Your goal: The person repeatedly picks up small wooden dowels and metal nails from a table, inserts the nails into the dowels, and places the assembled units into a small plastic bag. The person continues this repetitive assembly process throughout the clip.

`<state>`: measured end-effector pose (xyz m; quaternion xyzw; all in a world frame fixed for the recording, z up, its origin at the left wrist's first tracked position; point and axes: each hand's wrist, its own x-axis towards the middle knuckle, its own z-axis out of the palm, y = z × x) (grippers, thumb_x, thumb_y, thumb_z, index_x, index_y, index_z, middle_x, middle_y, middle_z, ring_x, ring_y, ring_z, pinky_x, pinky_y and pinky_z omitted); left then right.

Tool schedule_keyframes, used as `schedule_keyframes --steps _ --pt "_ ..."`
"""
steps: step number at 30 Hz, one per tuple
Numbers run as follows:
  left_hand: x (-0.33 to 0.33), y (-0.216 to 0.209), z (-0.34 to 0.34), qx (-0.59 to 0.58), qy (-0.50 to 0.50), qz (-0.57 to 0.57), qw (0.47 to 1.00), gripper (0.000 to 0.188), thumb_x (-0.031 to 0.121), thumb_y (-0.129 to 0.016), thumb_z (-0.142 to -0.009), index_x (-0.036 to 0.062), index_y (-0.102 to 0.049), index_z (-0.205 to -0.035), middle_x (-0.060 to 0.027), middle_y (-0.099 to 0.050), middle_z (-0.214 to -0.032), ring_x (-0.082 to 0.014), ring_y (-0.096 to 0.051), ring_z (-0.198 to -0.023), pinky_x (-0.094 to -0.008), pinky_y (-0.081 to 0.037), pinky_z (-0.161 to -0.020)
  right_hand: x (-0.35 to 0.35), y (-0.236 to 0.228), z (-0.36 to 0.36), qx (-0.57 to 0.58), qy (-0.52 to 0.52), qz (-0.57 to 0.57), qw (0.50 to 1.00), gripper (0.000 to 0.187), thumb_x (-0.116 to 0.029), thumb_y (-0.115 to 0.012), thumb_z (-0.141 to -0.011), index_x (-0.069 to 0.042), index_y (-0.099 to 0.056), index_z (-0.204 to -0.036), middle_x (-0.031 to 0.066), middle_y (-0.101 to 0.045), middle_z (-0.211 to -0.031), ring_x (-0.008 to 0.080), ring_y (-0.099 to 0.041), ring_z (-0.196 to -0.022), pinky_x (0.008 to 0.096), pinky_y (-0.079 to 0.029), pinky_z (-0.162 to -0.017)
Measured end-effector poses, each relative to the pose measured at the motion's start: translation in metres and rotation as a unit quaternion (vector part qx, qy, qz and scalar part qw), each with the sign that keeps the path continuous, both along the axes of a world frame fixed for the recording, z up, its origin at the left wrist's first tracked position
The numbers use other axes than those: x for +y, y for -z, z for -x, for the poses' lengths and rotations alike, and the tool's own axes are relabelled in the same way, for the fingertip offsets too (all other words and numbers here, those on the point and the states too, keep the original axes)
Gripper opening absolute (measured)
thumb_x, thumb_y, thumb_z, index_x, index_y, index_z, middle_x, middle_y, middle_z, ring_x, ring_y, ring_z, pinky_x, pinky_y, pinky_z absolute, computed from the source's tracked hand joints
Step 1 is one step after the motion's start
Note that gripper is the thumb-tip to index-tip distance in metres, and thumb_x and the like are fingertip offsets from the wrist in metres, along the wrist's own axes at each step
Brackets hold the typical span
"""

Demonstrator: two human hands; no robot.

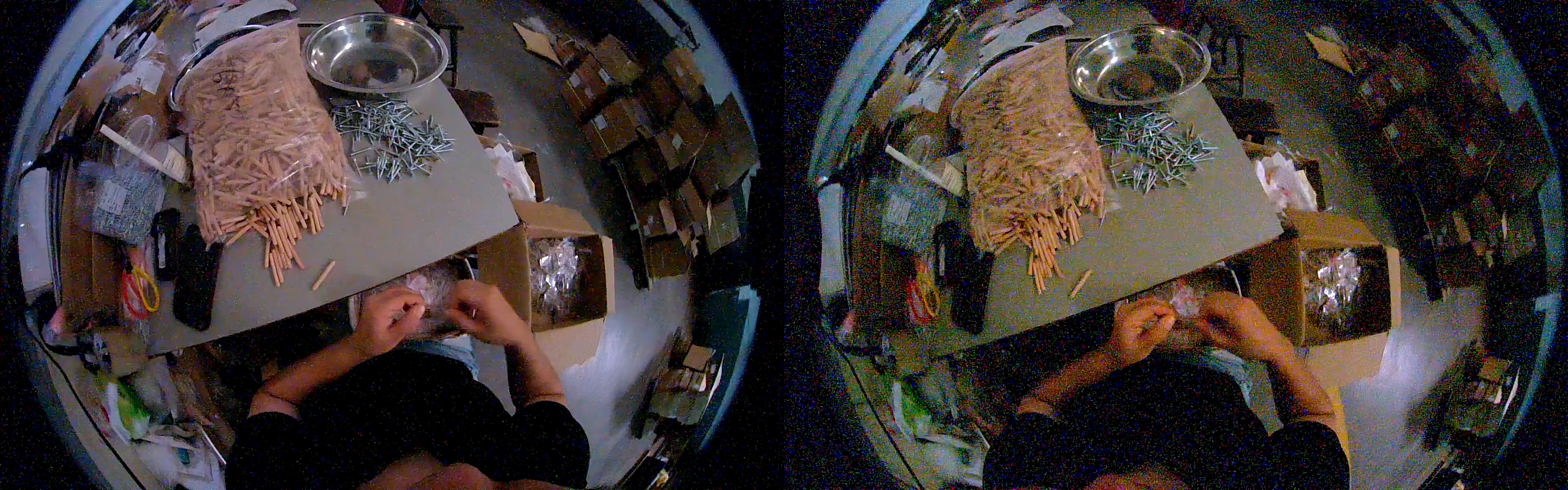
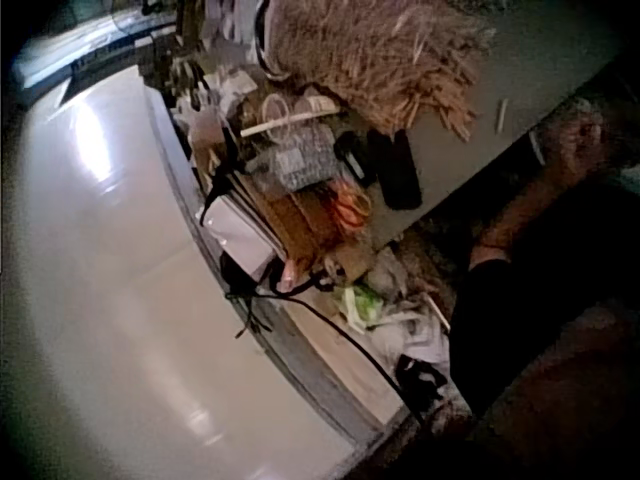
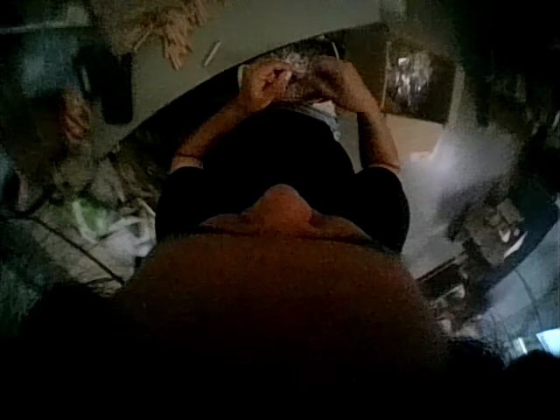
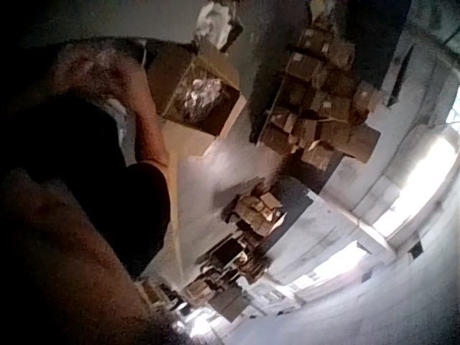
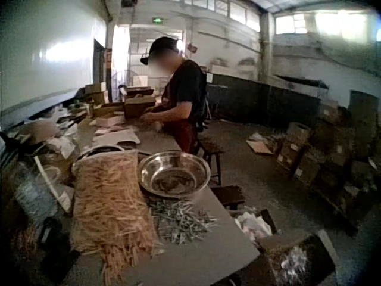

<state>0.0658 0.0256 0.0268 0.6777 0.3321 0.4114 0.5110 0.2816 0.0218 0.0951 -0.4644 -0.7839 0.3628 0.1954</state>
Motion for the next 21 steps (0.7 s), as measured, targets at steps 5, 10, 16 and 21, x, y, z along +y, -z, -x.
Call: schedule_keyframes --steps 5,10,16,21 --pt "0.006 0.052 -0.007 0.174 0.075 -0.006 0.982 0.028 0.018 -0.060 -0.085 -0.0023 -0.058 -0.104 -0.0213 -0.060 -0.104 -0.0362 -0.059 -0.096 -0.0409 -0.048 -0.083 -0.020 -0.001 -0.083 -0.164 0.302 0.023 0.939 0.020 -0.023 -0.065 -0.080 -0.005 -0.059 -0.075 0.0143 -0.059 -0.072 0.0350 -0.058 -0.069 0.0421 -0.047 -0.062" --pt "0.003 0.103 -0.022 0.240 0.080 -0.053 0.966 0.048 0.024 -0.060 -0.085 -0.0042 -0.048 -0.122 -0.0263 -0.045 -0.127 -0.0419 -0.047 -0.114 -0.0445 -0.039 -0.098 -0.033 -0.019 -0.116 -0.312 0.409 -0.132 0.847 0.012 -0.011 -0.066 -0.079 -0.001 -0.058 -0.081 0.0132 -0.059 -0.071 0.0236 -0.058 -0.064 0.0344 -0.045 -0.057" --pt "0.008 0.164 -0.059 0.288 -0.027 -0.084 0.954 0.050 0.031 -0.058 -0.085 -0.0063 -0.049 -0.118 -0.0267 -0.049 -0.121 -0.0427 -0.049 -0.110 -0.0453 -0.040 -0.096 -0.026 0.055 -0.099 -0.111 0.389 -0.003 0.914 0.021 -0.018 -0.069 -0.077 -0.001 -0.060 -0.084 0.0169 -0.061 -0.077 0.0323 -0.060 -0.070 0.0375 -0.048 -0.062" --pt "0.014 0.164 -0.043 0.084 0.066 0.199 0.974 0.029 0.020 -0.060 -0.085 -0.0034 -0.057 -0.102 -0.0173 -0.061 -0.091 -0.0280 -0.059 -0.089 -0.0377 -0.048 -0.080 -0.002 0.050 -0.026 -0.201 0.154 -0.060 0.965 0.025 -0.017 -0.069 -0.076 -0.001 -0.060 -0.093 0.0176 -0.062 -0.083 0.0330 -0.061 -0.075 0.0367 -0.050 -0.066"
